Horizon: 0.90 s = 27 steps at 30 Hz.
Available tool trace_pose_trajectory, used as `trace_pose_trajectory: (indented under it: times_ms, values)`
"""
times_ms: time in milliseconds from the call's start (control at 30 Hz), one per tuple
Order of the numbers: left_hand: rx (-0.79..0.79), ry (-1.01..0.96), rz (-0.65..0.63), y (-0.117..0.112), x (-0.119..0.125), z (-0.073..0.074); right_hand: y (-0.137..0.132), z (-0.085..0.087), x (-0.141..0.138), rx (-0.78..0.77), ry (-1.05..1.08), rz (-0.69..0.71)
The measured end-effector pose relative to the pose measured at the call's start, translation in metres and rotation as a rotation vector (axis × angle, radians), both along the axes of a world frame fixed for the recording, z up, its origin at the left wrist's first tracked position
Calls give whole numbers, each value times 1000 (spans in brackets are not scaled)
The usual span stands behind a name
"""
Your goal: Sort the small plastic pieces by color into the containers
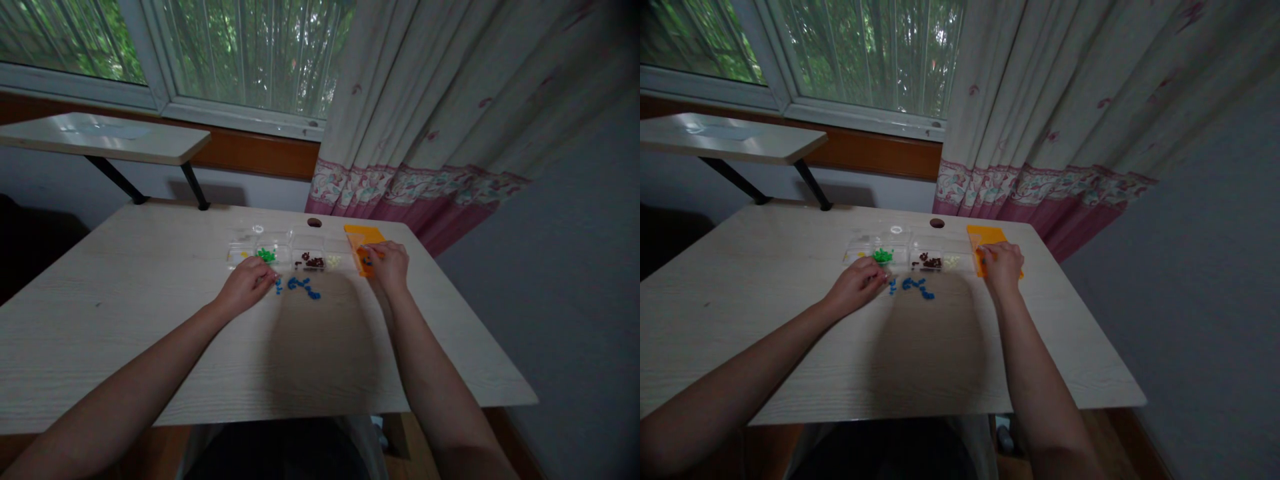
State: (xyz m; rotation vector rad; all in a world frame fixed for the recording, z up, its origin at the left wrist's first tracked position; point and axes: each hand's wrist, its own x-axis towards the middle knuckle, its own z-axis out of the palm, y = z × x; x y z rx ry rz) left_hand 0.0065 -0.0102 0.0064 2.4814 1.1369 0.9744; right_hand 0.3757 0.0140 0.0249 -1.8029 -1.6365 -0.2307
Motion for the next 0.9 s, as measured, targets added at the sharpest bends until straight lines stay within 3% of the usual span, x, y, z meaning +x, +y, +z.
trace_pose_trajectory:
  times_ms: [233,467,633,767,900]
  values:
    - [53,105,-121,5,-11,4,-1,-13,19,-187,-103,-199]
    - [39,118,-142,6,-12,2,-1,-7,16,-376,-226,-214]
    - [44,105,-177,8,-13,0,-1,1,12,-185,-149,-198]
    - [20,136,-212,9,-14,0,1,2,2,-17,-76,-44]
    - [-19,161,-229,9,-15,-2,0,0,-20,3,-149,139]
